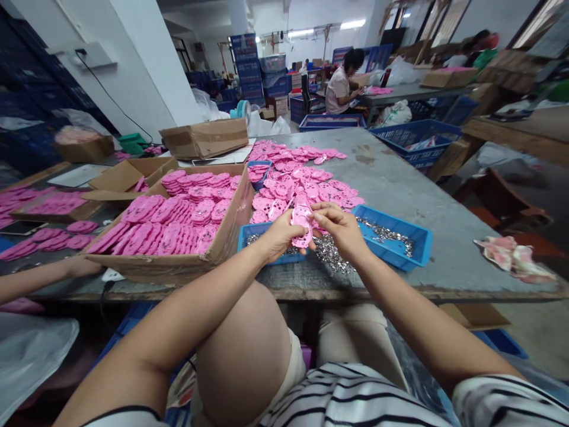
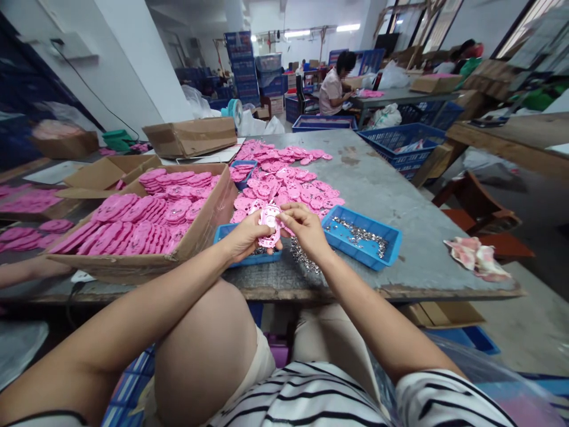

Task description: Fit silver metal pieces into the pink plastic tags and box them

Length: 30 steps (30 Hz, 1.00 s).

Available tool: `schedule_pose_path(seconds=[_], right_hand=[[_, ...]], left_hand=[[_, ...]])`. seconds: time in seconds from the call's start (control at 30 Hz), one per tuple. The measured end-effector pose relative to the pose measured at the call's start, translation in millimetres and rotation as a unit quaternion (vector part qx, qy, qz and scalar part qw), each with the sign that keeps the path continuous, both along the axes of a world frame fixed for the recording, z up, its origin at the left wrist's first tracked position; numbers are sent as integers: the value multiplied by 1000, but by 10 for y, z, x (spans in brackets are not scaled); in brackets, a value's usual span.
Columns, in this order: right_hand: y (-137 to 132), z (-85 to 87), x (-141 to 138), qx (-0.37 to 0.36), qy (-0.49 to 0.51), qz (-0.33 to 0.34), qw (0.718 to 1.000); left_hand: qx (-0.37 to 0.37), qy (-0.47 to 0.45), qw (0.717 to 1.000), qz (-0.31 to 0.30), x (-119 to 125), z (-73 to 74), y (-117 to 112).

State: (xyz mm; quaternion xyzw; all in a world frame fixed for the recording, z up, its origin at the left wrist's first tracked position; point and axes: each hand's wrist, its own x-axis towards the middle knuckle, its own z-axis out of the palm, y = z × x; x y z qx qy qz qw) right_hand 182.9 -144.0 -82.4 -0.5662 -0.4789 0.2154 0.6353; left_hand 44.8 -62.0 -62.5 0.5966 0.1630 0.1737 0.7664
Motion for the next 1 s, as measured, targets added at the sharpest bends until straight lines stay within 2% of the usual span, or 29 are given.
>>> schedule_pose_path(seconds=[0.17, 0.47, 0.57, 0.77, 0.9, 1.0], right_hand=[[-34, -51, 57, 10, 60, -63, 996], [-78, -150, 15, 1, 102, -81, 991], [-79, -175, 2, -10, 97, -74, 992], [-92, -240, -14, -35, 107, -54, 992], [-32, -310, -67, -94, 33, 1, 995], [80, -338, -132, -117, -139, 8, 983]], left_hand=[[29, 6, 999, 20, -20, 23, -7], [42, 5, 998, 47, -36, 58, -21], [7, -16, 999, 41, -24, 25, 7], [-115, -8, 993, 22, 5, 32, 75], [-159, -15, 987, 38, 26, 73, 57], [-168, -22, 985, 47, 45, 74, 44]])
